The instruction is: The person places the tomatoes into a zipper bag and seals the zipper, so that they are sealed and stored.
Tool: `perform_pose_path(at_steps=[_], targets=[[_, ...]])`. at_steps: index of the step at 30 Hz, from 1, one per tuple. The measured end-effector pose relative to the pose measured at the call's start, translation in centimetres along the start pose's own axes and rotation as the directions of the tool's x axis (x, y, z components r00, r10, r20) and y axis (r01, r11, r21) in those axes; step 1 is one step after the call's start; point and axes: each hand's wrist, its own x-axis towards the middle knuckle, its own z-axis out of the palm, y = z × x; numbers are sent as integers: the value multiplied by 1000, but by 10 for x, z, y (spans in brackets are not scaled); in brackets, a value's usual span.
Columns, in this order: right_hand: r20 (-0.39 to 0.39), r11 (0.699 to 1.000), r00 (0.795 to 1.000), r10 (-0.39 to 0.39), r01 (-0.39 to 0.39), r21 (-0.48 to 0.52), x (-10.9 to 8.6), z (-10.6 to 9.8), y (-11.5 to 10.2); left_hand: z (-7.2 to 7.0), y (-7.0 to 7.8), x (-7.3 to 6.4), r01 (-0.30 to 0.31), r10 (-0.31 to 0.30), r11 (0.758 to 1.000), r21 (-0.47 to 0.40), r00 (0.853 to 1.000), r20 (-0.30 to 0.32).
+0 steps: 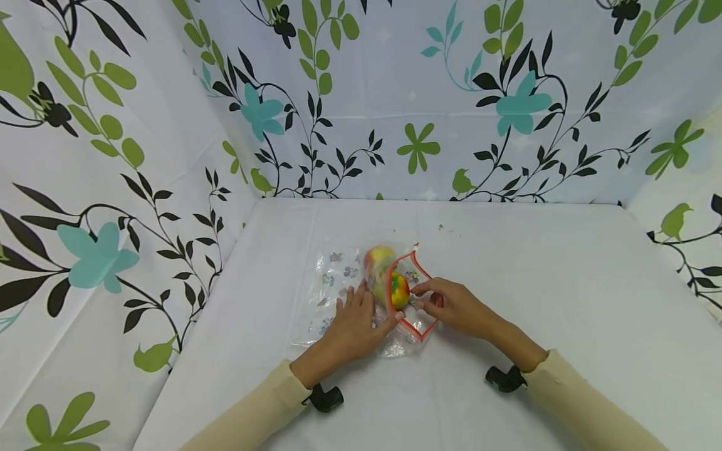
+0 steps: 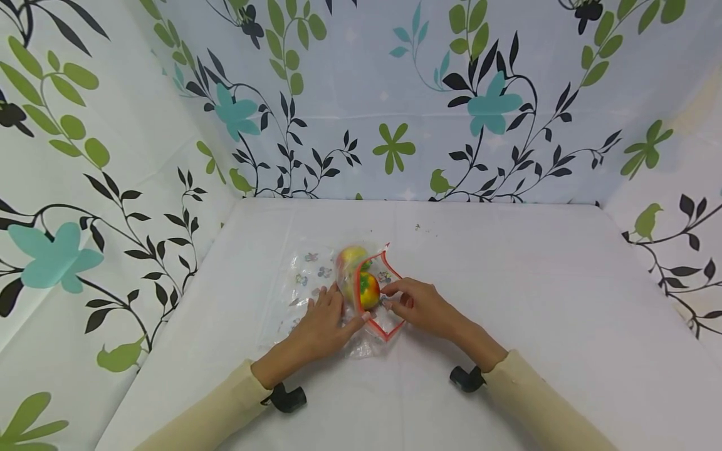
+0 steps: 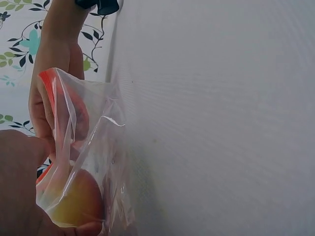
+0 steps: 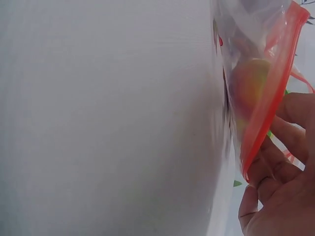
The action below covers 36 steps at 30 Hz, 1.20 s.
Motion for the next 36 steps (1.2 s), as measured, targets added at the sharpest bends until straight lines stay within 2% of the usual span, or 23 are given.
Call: perform_pose_path(at_steps=[8,15,18,21,24,26,29,31,33,36], targets=[[-20,998,998,-52,51,-31,-3,-3,2,-4,0,1,5,-4,1000,-14,1000,25],[-55,999,998,-33,31,-34,-7,-5,3,-16,2,3,28,-26,999,-44,999,43],[-72,999,997,-11,8,-35,-11,-5,-1,-26,6,4,27,-26,999,-32,999,32],[-96,998,995,42,-46,-40,-16,-3,-11,-42,11,8,0,0,1000,-14,1000,-26],[-108,991,988,114,-121,-56,-25,-1,-25,-62,18,18,-54,55,998,19,994,-95],[-105,985,983,153,-160,-62,-31,1,-35,-76,23,29,-84,88,996,41,991,-103],[-75,978,978,195,-200,-65,-40,4,-47,-93,29,52,-123,124,991,54,992,-32],[-53,973,975,217,-220,-70,-44,8,-53,-102,34,70,-147,145,988,49,988,56],[-30,967,971,239,-240,-80,-49,12,-57,-107,38,89,-179,171,983,38,973,154],[-12,965,968,250,-251,-78,-54,15,-60,-110,45,115,-216,191,975,49,932,308]])
